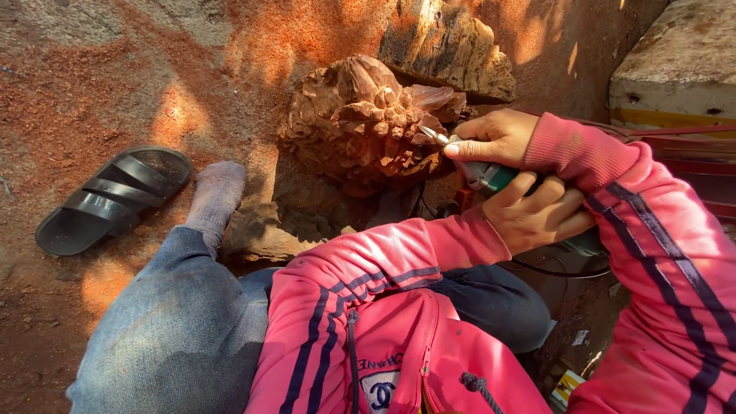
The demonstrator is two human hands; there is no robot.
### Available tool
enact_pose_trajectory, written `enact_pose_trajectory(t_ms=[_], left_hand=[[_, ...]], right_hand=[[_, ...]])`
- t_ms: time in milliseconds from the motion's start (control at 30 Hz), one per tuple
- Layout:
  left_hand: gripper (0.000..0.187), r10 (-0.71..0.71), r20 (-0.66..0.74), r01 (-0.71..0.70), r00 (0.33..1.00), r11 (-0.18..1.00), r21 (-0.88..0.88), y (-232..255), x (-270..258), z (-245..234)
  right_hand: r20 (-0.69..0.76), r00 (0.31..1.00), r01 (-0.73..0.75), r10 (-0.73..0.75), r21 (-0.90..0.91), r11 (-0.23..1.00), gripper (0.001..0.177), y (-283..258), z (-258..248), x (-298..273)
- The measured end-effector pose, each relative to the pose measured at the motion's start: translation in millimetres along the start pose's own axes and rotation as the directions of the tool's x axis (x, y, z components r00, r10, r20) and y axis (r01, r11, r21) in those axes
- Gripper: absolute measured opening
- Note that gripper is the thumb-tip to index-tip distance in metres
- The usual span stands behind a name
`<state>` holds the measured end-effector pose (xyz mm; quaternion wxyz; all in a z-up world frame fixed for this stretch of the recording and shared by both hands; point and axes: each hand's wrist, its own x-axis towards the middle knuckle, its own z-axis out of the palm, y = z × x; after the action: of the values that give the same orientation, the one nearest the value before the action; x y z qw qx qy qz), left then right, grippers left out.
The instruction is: Carving intricate details into a large piece of wood using a handheld rotary power tool.
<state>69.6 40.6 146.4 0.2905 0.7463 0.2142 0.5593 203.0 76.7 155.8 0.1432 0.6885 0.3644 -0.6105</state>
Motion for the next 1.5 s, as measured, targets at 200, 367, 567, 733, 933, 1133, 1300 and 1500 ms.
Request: enact_pose_trajectory(t_ms=[200,367,567,733,933,1133,1300,1500], left_hand=[[0.022,0.009,-0.007,-0.009,1.0,1.0,0.021,-6,1,-3],[0.02,0.029,-0.008,-0.029,1.0,1.0,0.006,-2,-12,6],[0.02,0.051,0.005,-0.051,0.999,0.999,0.004,1,-22,3],[0.022,0.049,-0.014,-0.049,0.999,0.999,0.005,3,-10,2],[0.025,-0.04,-0.148,0.016,0.988,0.986,-0.164,-1,9,19],[0.023,-0.049,-0.156,0.024,0.987,0.987,-0.156,2,10,25],[0.022,-0.055,-0.15,0.034,0.987,0.99,-0.134,-3,1,38],[0.021,-0.044,-0.135,0.028,0.99,0.992,-0.12,-10,-13,47]], right_hand=[[-0.031,0.999,0.03,-0.03,-0.009,1.0,0.048,12,0,6],[-0.071,0.994,0.079,-0.079,0.002,0.997,0.048,5,4,-3],[-0.139,0.981,0.141,-0.135,0.033,0.99,0.049,7,12,-7],[-0.096,0.994,0.051,-0.044,0.072,0.996,0.051,0,4,-13],[-0.007,1.0,0.021,-0.022,-0.126,0.992,0.047,7,-13,-5],[0.121,0.982,-0.093,0.146,-0.368,0.925,0.051,13,-33,14],[0.198,0.936,-0.187,0.291,-0.421,0.887,0.059,3,-44,18],[0.194,0.949,-0.145,0.25,-0.435,0.888,0.063,1,-46,18]])
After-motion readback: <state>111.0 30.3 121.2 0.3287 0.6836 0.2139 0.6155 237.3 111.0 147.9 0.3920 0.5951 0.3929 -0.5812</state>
